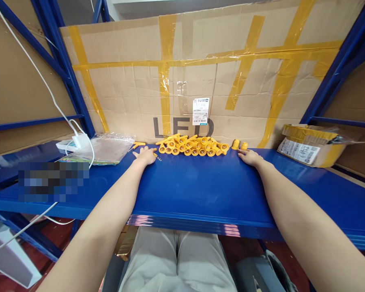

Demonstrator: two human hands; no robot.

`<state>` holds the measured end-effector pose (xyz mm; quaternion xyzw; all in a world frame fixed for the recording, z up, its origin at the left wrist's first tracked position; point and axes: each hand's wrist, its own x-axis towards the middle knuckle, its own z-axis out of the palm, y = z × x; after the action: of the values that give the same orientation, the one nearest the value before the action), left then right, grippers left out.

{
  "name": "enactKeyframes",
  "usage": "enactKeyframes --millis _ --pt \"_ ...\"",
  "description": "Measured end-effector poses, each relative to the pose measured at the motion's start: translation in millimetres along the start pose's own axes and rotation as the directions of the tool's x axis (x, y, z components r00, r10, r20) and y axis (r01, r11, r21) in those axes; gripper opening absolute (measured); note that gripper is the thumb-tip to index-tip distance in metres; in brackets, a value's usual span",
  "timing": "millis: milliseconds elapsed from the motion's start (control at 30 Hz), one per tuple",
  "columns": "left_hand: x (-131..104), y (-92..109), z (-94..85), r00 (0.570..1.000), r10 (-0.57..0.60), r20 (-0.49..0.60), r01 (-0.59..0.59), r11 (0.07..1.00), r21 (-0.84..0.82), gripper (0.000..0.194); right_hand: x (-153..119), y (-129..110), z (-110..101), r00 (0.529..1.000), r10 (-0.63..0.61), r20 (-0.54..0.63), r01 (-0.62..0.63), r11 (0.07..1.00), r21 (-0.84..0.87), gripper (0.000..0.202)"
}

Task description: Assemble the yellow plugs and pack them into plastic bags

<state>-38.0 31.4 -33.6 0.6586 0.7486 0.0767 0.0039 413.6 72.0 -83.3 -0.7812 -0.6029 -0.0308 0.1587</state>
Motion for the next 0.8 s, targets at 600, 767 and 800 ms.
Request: enactKeyframes --millis 600,767,800 --pt "-4 9 -7.2 0.998 0.06 0.011 -0.06 0.998 0.013 0.044 -20 -10 -3 0.999 0.013 0.031 -0.015 0.998 0.06 0.044" --pt "-10 15 -11.5 0.979 0.199 0.038 -0.194 0.975 -0.108 0.035 -38 -20 -15 0.999 -0.028 -0.039 0.031 0.996 0.085 0.035" --pt "-11 15 -11.7 0.97 0.241 0.031 -0.235 0.963 -0.133 0.032 -40 -22 -17 0.998 -0.03 -0.054 0.034 0.996 0.082 0.033"
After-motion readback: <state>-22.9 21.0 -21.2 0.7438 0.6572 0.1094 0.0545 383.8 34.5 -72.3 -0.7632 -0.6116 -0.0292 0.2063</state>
